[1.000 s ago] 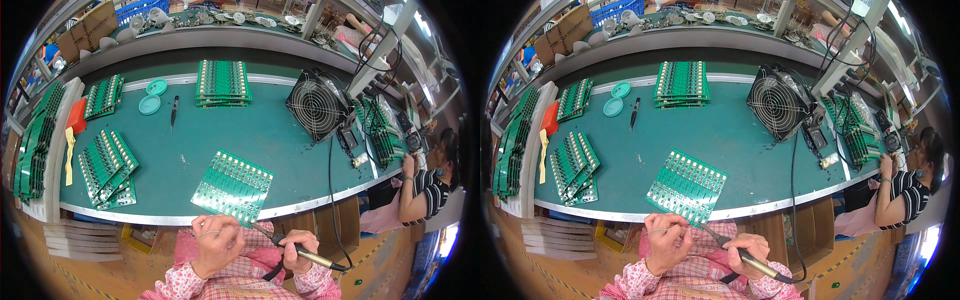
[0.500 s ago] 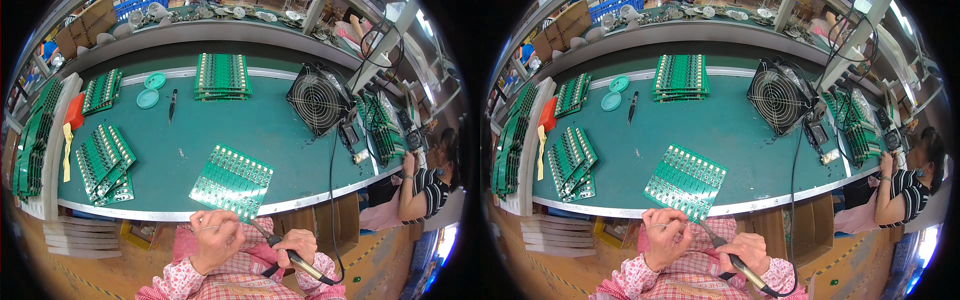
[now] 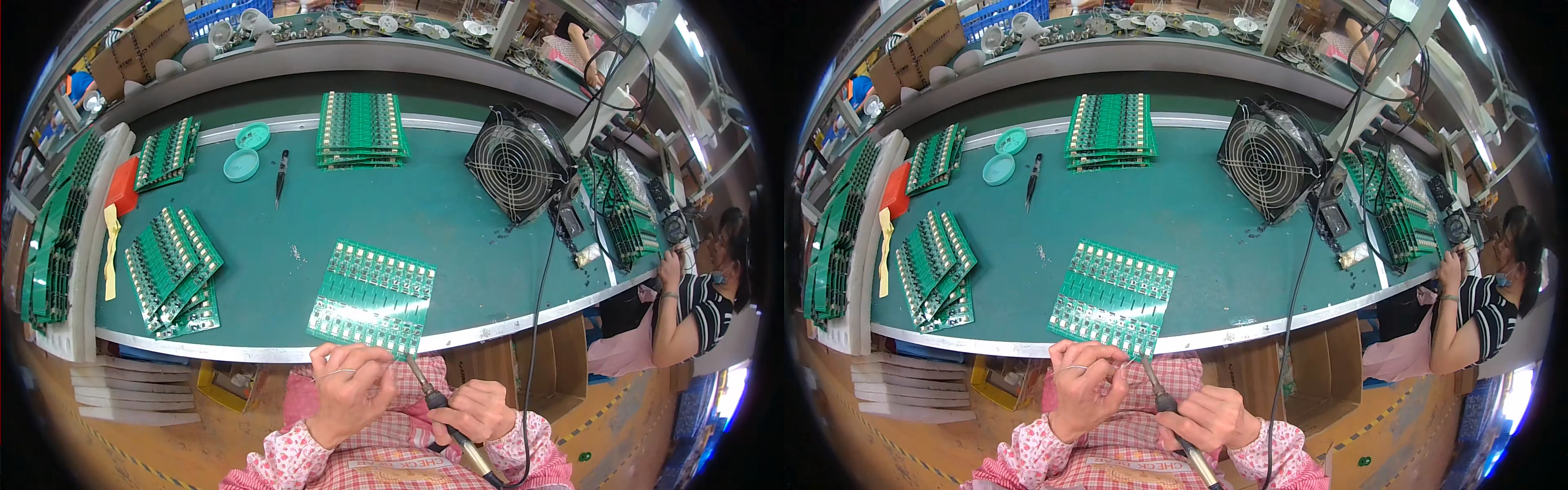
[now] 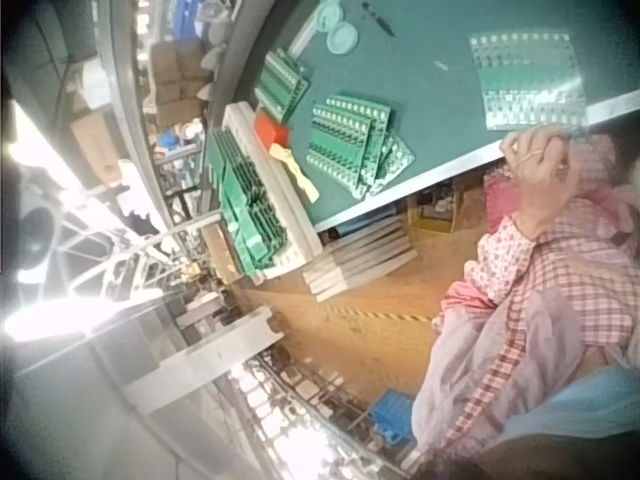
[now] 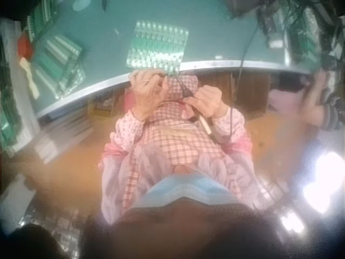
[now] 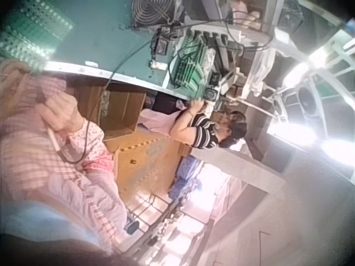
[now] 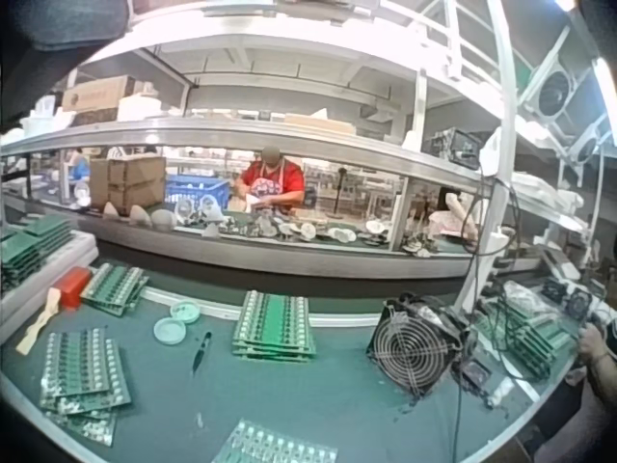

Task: The person solders components onto a circuit board panel using a soldering iron and solder wire.

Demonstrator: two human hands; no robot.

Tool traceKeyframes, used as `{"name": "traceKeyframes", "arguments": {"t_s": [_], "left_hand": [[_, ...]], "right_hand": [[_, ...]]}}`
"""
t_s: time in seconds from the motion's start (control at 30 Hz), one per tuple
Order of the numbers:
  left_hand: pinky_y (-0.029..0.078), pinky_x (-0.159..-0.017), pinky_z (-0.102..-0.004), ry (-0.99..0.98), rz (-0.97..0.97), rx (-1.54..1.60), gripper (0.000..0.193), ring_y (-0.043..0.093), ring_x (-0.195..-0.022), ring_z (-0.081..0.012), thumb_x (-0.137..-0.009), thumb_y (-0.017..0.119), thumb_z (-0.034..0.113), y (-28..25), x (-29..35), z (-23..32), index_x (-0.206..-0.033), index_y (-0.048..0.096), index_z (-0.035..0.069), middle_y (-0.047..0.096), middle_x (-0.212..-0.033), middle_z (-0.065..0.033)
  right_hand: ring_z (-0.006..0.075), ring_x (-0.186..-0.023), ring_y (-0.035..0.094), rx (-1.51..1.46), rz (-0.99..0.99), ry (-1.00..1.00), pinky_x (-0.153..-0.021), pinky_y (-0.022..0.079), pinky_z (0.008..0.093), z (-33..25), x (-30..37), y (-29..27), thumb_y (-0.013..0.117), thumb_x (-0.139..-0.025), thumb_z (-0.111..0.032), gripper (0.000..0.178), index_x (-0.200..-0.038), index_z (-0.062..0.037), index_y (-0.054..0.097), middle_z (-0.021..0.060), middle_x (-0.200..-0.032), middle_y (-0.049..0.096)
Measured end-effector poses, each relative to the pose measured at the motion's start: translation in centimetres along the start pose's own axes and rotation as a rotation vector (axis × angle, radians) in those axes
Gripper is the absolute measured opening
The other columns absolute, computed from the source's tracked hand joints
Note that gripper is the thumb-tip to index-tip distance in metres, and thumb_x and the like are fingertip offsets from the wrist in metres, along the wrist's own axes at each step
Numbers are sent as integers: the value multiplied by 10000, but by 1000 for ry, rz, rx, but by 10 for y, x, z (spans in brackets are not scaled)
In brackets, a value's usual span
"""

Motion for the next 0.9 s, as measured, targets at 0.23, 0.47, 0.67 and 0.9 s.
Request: {"name": "traceKeyframes", "arguments": {"t_s": [0.23,0.47,0.67,0.9], "left_hand": [[343,-871,-379,6,7,7,112,601,-886,-175,-734,699,67,2,4,-4,-718,595,104,693,-928,28],[342,-874,-390,18,5,-8,111,591,-895,-180,-734,704,74,2,2,-1,-731,597,106,684,-943,27],[333,-856,-394,10,14,-31,130,581,-865,-186,-719,717,79,5,-1,1,-728,593,115,666,-905,30],[326,-854,-392,-4,21,-75,145,572,-844,-185,-702,727,78,8,-1,2,-724,588,114,658,-893,34]], "right_hand": [[127,-435,491,-117,103,95,-422,381,247,5,3,-5,688,-707,-64,175,-881,-69,666,-23,-561,490],[198,-429,551,-177,142,215,-421,453,306,0,2,-6,640,-831,-123,76,-831,-48,627,36,-534,534],[200,-437,563,-218,153,214,-428,463,301,3,0,-2,645,-809,-92,69,-839,-33,626,46,-534,545],[151,-430,527,-228,181,188,-415,397,273,5,1,3,689,-754,-55,124,-871,-45,648,-1,-548,517]]}}
Point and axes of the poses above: each hand's wrist, its own x-axis away from the middle knuckle, its own y-axis out of the palm, z = x × y, the point moved 1 cm from there along -x, towards the middle knuckle
